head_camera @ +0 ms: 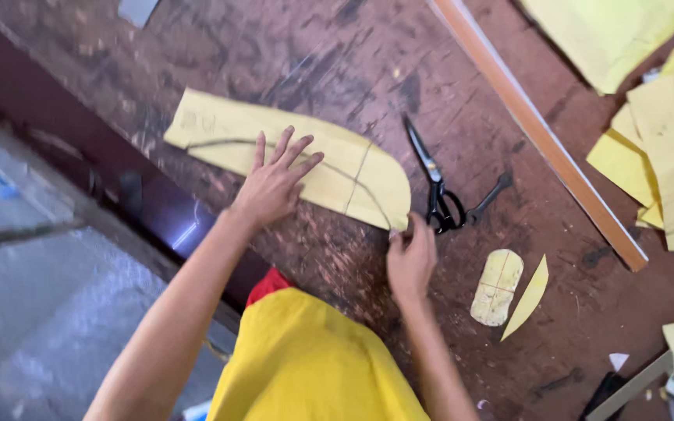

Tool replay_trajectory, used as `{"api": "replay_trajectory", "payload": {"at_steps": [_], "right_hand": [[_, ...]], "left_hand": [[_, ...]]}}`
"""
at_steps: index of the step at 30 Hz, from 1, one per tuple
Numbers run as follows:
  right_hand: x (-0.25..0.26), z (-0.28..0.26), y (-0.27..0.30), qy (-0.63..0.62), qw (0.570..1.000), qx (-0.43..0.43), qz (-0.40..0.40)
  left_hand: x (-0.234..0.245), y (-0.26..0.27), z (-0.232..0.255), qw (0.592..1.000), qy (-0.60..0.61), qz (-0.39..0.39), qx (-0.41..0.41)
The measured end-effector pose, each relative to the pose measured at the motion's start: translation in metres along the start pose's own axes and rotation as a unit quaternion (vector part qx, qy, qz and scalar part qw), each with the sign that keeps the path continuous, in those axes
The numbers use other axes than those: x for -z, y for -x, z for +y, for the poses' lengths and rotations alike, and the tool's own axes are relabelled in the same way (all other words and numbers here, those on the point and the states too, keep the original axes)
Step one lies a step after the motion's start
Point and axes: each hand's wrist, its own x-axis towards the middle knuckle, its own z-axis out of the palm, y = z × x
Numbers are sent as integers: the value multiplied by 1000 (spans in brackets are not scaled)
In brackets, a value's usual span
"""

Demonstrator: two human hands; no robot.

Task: The person uses shears to cut a large sheet of yellow paper along pre-drawn lines on a wooden workbench. The person cuts multiple pieces, repositions the paper, and writes on the cut pieces with a pencil.

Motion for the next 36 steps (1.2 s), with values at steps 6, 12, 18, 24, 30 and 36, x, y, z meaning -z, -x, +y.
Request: {"api": "replay_trajectory", "payload": {"at_steps": [6, 12, 18, 24, 30, 36], "right_hand": [[-52, 4, 26, -13, 987, -118, 104], [-71, 10, 20, 10, 974, -113, 198], [-81, -15, 5, 13, 966, -137, 217], [-93, -26, 7, 30, 964, -168, 205], [-84, -60, -10, -10, 943, -220, 249], [-91, -75, -61, -21, 930, -320, 180]], "left_hand": [[43, -75, -29, 956, -121, -237, -123], [37, -118, -38, 975, -86, -201, -48], [30, -146, -55, 994, -15, -106, -37], [59, -178, -103, 987, 74, -144, -9], [48, -175, -57, 977, -71, -194, -59], [47, -143, -41, 986, -27, -155, -45]]}}
